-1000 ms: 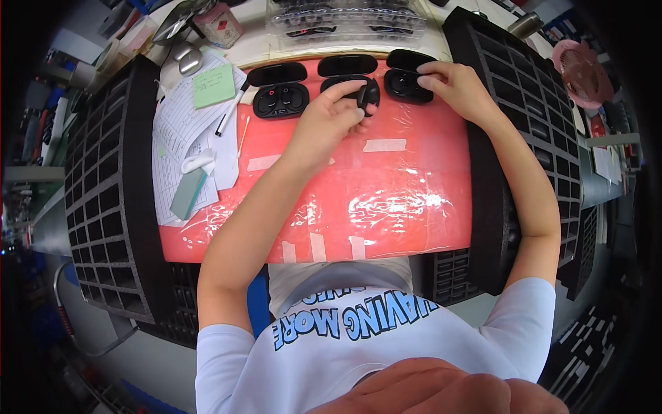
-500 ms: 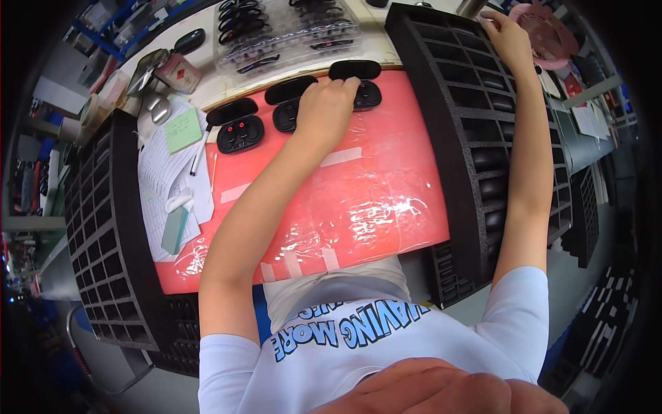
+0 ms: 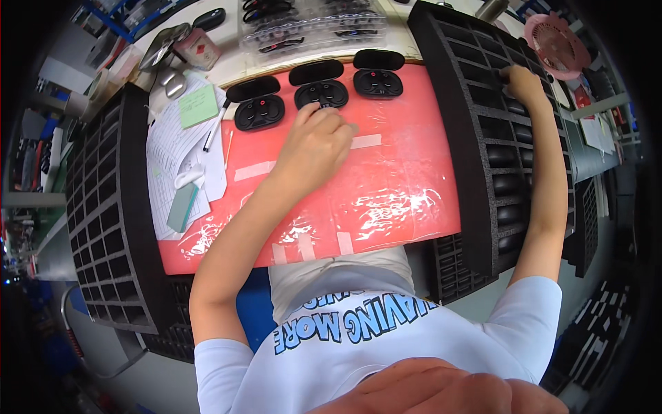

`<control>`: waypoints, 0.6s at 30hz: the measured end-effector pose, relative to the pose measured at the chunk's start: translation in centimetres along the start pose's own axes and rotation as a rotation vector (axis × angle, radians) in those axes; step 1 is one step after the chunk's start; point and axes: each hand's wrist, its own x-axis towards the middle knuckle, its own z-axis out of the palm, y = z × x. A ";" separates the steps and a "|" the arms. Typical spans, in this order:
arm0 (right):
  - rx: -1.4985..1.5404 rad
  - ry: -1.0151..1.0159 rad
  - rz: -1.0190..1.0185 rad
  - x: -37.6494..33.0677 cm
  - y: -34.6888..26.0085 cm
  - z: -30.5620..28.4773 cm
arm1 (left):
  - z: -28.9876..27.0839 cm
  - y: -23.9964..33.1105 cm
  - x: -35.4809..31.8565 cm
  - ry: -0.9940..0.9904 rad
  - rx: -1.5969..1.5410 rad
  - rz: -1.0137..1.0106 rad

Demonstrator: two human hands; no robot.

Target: Assembling small electronic components, likely earbuds, into charging cases and organizing them into trays.

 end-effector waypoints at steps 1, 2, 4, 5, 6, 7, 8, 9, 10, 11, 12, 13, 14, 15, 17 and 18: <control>-0.001 0.021 -0.016 -0.1 0.3 0.5 | -0.2 -0.4 -0.6 0.064 -0.001 -0.022; -0.019 0.013 -0.048 -0.1 0.4 0.7 | -0.3 -0.8 -1.0 0.130 -0.002 -0.045; -0.045 0.053 -0.174 0.0 0.5 1.2 | -0.8 -1.6 -1.7 0.177 -0.035 -0.104; -0.081 0.042 -0.185 -0.3 0.4 0.5 | -1.1 -1.9 -2.0 0.214 -0.073 -0.154; -0.103 0.091 -0.196 -1.0 1.4 -0.6 | -1.3 -2.0 -1.9 0.232 -0.079 -0.163; -0.125 0.141 -0.206 -1.5 2.7 -1.7 | -1.5 -2.2 -1.6 0.279 -0.137 -0.180; -0.043 0.229 -0.182 -1.2 3.0 -1.9 | -2.0 -2.2 -1.6 0.311 -0.174 -0.204; 0.156 0.268 -0.160 -2.0 1.4 -3.9 | -2.2 -2.2 -1.7 0.314 -0.178 -0.209; 0.355 0.304 -0.133 -2.8 -0.2 -5.8 | -2.4 -2.1 -1.7 0.302 -0.289 -0.284; 0.465 0.220 -0.212 -3.9 -3.0 -8.4 | -2.6 -2.0 -1.8 0.286 -0.399 -0.353; 0.585 0.221 -0.339 -4.5 -5.5 -9.2 | -2.8 -1.7 -1.6 0.282 -0.409 -0.342; 0.737 0.219 -0.502 -4.0 -9.4 -9.1 | -3.5 -1.5 -2.1 0.261 -0.522 -0.420; 0.877 0.163 -0.590 -5.0 -14.0 -10.2 | -3.8 -1.5 -2.4 0.248 -0.659 -0.487; 0.923 0.054 -0.642 -5.6 -16.7 -10.4 | -3.7 -1.3 -2.2 0.247 -0.666 -0.484; 1.147 -0.189 -0.701 -6.4 -21.6 -9.2 | -3.5 -1.2 -2.2 0.284 -0.820 -0.496; 1.120 -0.266 -0.786 -6.5 -23.5 -9.2 | -3.4 -1.4 -2.3 0.283 -0.814 -0.509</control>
